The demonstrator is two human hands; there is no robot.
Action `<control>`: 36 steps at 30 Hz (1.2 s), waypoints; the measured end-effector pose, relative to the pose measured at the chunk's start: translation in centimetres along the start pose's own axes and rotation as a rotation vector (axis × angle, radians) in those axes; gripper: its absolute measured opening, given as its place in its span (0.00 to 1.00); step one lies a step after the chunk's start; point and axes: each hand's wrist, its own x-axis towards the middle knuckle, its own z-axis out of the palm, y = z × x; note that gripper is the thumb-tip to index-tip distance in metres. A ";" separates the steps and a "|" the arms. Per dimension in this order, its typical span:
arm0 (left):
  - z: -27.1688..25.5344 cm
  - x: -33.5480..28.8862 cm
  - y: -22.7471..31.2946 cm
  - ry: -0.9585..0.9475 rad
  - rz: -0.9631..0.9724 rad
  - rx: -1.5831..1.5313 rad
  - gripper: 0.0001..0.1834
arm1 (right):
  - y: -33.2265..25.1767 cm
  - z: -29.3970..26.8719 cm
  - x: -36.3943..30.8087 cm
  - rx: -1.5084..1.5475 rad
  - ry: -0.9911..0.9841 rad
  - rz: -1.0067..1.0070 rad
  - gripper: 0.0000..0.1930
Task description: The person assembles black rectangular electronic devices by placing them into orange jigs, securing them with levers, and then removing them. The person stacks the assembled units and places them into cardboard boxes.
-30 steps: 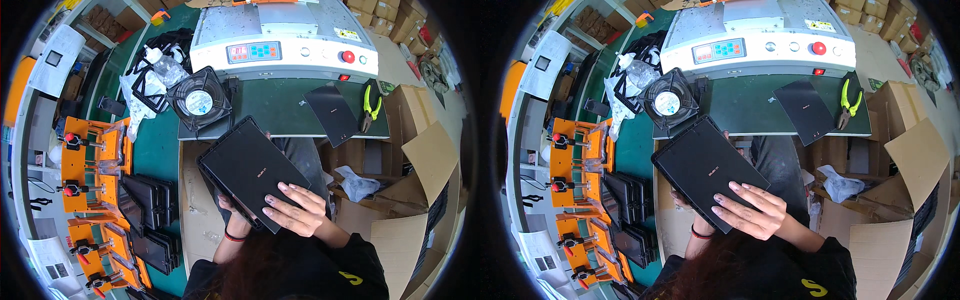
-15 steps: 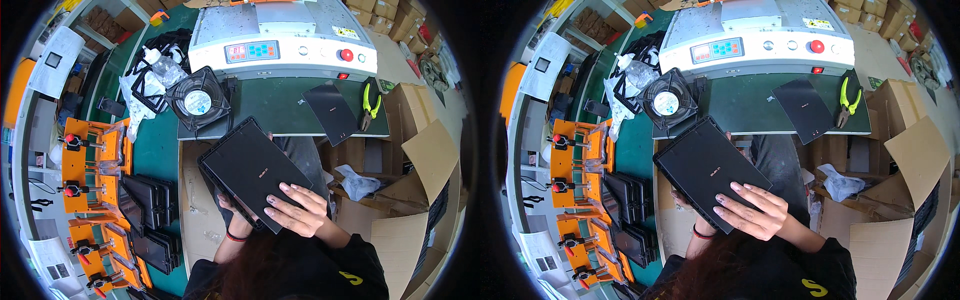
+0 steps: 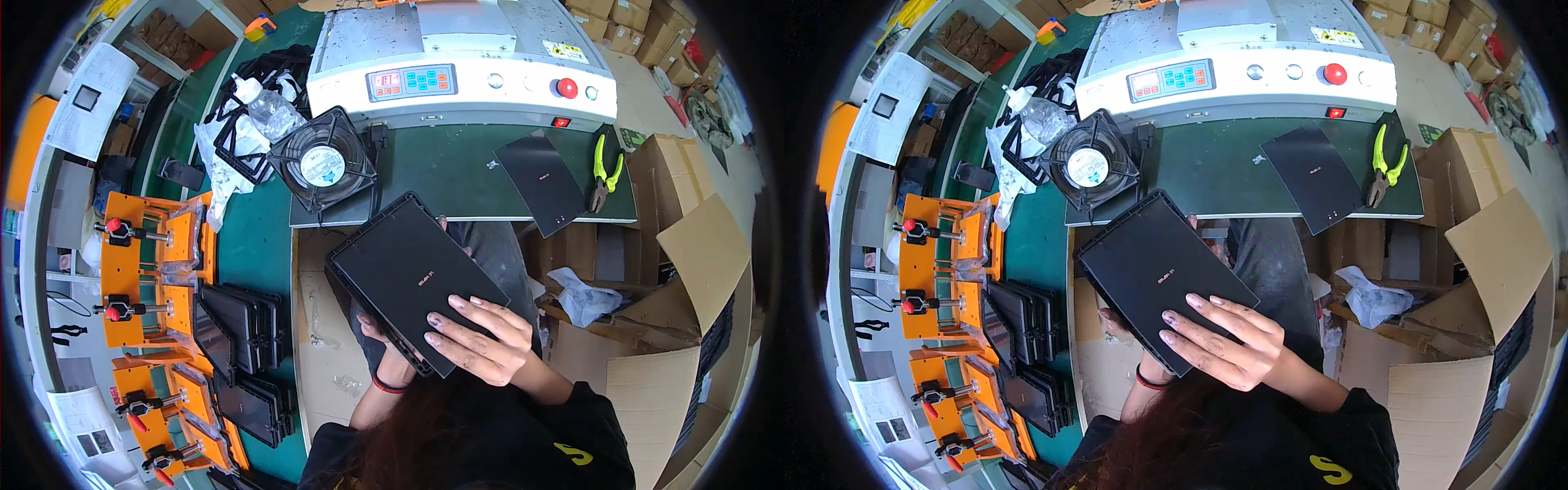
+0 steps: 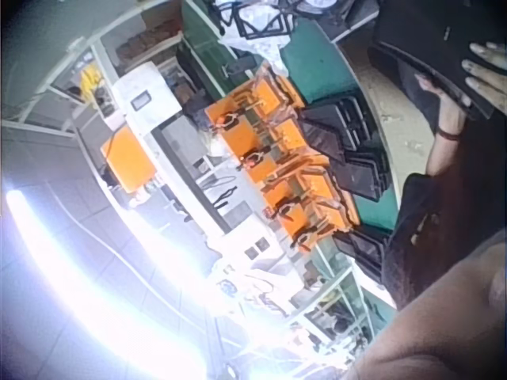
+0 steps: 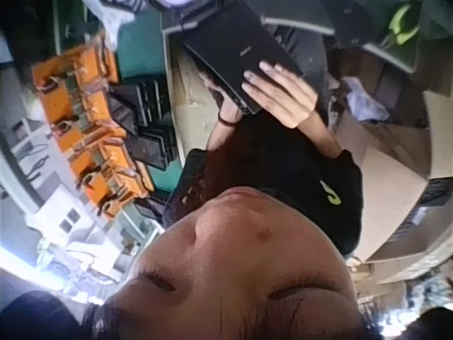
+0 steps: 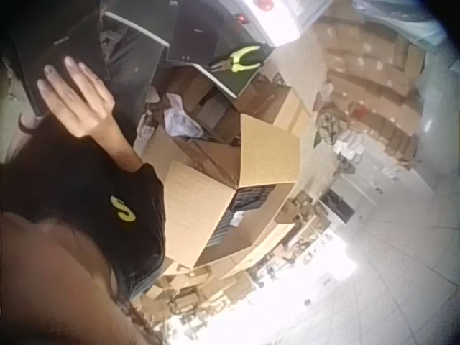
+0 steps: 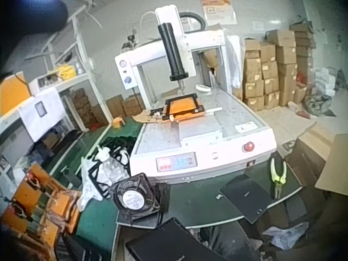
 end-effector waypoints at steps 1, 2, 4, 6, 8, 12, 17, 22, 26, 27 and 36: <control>-0.5 0.1 -0.4 -0.100 0.048 -0.142 0.62 | 0.0 0.0 0.2 0.000 -0.008 0.001 0.14; -0.6 0.0 -0.8 -0.080 0.059 -0.279 0.62 | -0.2 -0.2 0.7 -0.004 -0.070 0.021 0.14; 0.9 -0.1 -1.0 -0.031 0.093 -0.554 0.62 | -0.7 -0.7 2.1 -0.002 -0.199 0.057 0.15; 0.5 0.0 -1.4 -0.143 0.095 -0.742 0.62 | -1.0 -1.0 2.6 0.087 -0.428 0.106 0.23; 0.0 -0.1 -1.2 0.054 -0.019 -0.692 0.62 | -1.6 -1.3 3.1 0.259 -0.542 0.234 0.32; -1.4 -0.2 -1.1 0.008 -0.063 -0.501 0.61 | -0.8 -3.0 2.5 0.330 -0.459 0.224 0.38; -1.2 0.1 0.6 -0.163 -0.074 -0.406 0.60 | 1.5 -0.9 1.2 0.371 -0.170 0.786 0.33; -0.7 -2.0 6.4 0.220 0.055 0.384 0.48 | 1.3 2.3 1.3 0.966 -0.539 1.000 0.21; 0.7 -5.6 10.6 0.531 0.122 0.776 0.30 | 2.0 5.1 3.4 0.871 -0.633 0.804 0.20; 1.0 -6.7 10.5 0.616 0.170 0.862 0.29 | 1.5 5.7 4.3 0.839 -0.641 0.733 0.20; 3.2 -13.6 9.1 1.153 0.656 0.915 0.25 | -3.0 10.7 6.7 1.174 -0.980 0.534 0.15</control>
